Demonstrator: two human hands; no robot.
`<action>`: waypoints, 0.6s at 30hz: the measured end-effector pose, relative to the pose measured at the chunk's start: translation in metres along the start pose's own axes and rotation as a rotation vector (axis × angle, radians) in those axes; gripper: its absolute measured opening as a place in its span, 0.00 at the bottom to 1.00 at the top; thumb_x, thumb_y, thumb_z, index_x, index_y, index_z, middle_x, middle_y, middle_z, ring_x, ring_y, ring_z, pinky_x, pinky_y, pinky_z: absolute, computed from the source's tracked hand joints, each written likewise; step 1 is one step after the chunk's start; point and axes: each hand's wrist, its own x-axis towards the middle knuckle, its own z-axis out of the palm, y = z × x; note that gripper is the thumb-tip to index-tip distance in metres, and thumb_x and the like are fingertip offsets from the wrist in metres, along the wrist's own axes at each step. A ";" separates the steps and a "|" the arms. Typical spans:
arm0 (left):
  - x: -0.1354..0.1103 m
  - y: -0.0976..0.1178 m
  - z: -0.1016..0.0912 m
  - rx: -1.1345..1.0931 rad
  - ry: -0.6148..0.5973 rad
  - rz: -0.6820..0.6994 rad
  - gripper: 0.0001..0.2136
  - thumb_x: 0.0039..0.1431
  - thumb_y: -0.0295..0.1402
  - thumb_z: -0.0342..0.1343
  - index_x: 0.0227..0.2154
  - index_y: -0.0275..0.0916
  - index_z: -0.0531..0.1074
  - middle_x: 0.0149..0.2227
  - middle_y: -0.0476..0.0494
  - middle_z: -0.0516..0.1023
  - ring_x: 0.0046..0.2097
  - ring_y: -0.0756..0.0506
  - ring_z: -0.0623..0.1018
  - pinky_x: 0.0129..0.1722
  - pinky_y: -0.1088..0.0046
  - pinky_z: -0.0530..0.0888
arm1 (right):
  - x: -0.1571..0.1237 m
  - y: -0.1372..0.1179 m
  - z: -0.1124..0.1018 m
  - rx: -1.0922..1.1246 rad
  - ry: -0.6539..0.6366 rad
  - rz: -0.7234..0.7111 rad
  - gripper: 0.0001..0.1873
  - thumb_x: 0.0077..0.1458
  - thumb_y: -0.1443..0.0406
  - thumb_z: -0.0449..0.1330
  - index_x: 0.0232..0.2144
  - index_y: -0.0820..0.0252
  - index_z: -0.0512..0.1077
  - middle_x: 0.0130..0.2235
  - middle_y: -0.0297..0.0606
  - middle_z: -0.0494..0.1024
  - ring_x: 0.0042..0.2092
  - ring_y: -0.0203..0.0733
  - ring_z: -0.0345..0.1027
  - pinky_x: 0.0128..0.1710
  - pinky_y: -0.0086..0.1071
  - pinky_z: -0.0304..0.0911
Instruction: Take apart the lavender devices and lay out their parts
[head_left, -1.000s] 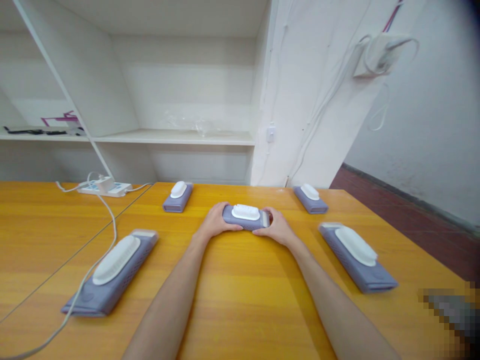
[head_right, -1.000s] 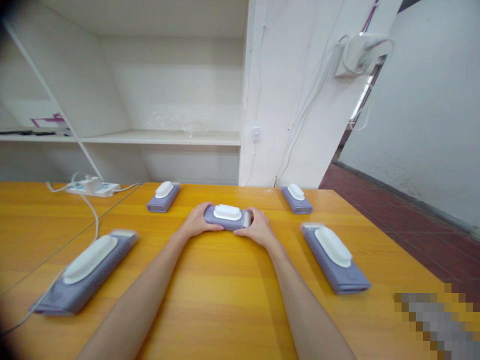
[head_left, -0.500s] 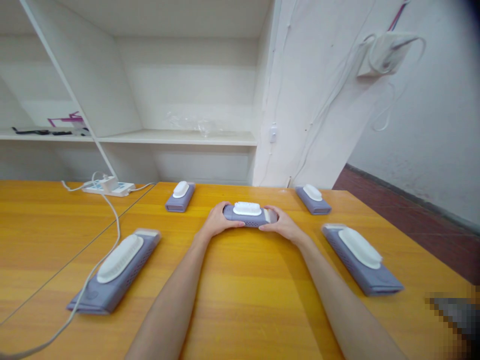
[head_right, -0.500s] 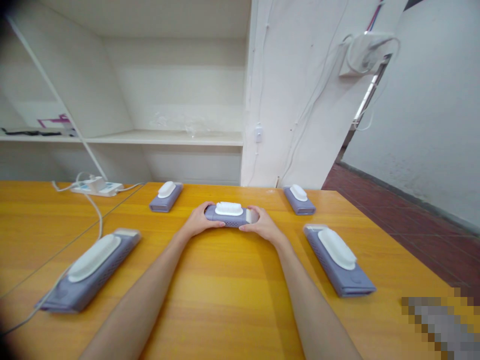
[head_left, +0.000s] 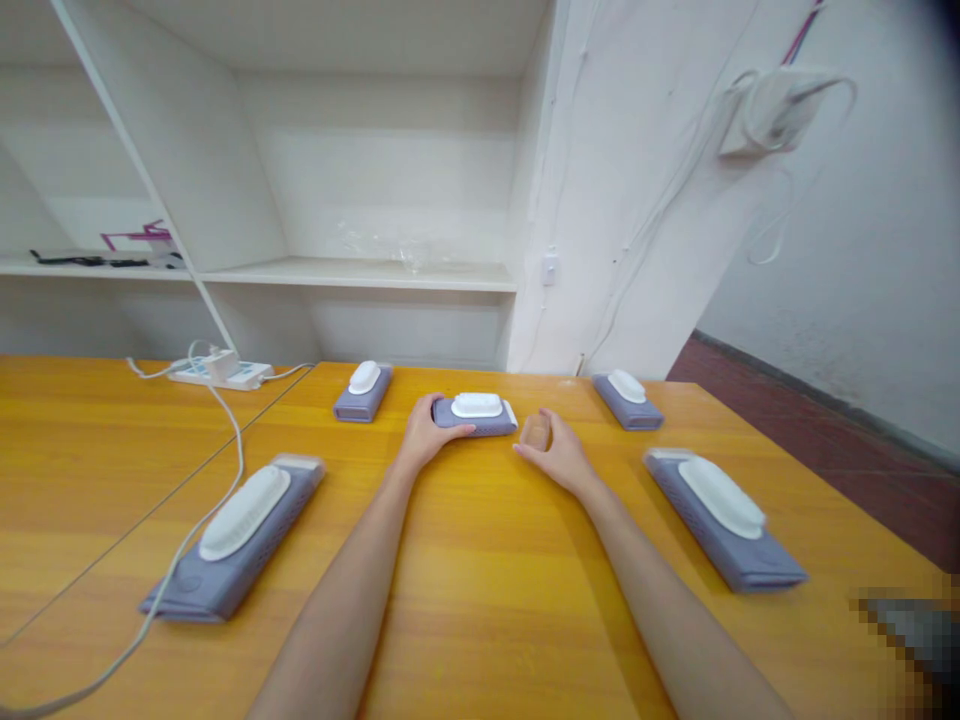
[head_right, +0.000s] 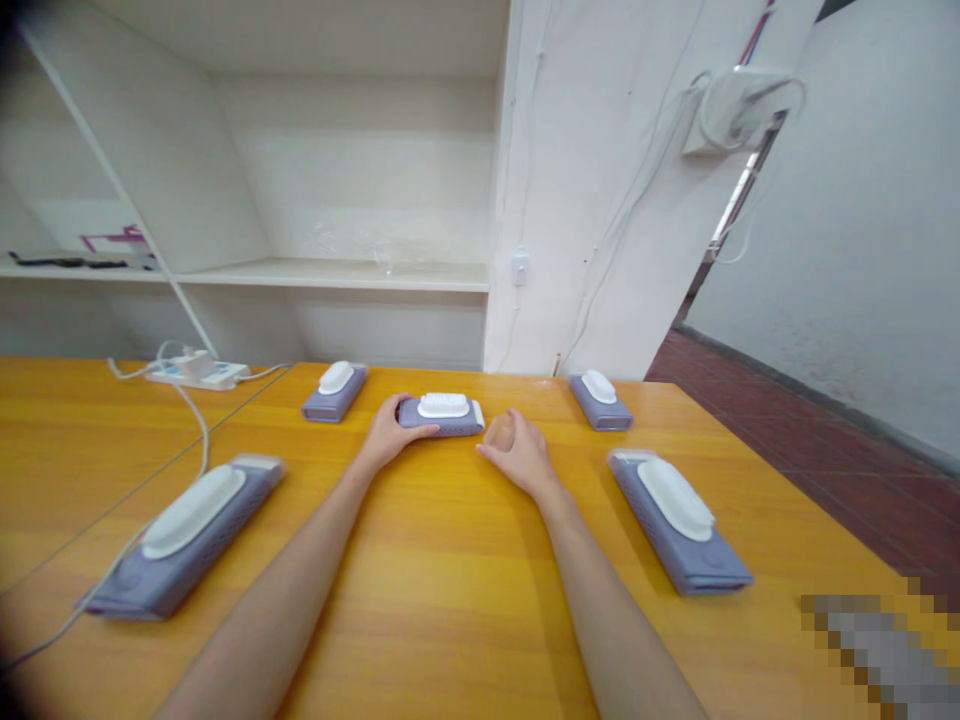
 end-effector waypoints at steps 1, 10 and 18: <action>0.000 -0.001 0.001 -0.004 0.003 0.006 0.35 0.34 0.50 0.66 0.47 0.40 0.67 0.48 0.41 0.70 0.48 0.41 0.71 0.49 0.65 0.66 | 0.001 0.001 0.001 0.010 0.016 -0.012 0.48 0.36 0.49 0.67 0.57 0.59 0.57 0.58 0.49 0.63 0.58 0.56 0.56 0.57 0.48 0.52; 0.009 -0.005 -0.005 0.044 0.363 -0.078 0.17 0.54 0.48 0.52 0.27 0.38 0.67 0.27 0.50 0.70 0.31 0.50 0.69 0.32 0.75 0.64 | 0.011 0.013 -0.014 0.347 0.475 0.203 0.21 0.52 0.50 0.52 0.33 0.62 0.70 0.33 0.43 0.76 0.36 0.45 0.69 0.34 0.35 0.63; 0.008 -0.011 -0.012 0.119 0.397 -0.097 0.21 0.58 0.40 0.45 0.13 0.39 0.50 0.15 0.54 0.51 0.21 0.53 0.57 0.24 0.73 0.50 | 0.007 0.011 -0.016 0.370 0.477 0.265 0.19 0.52 0.51 0.52 0.20 0.59 0.66 0.16 0.32 0.67 0.20 0.36 0.58 0.21 0.30 0.51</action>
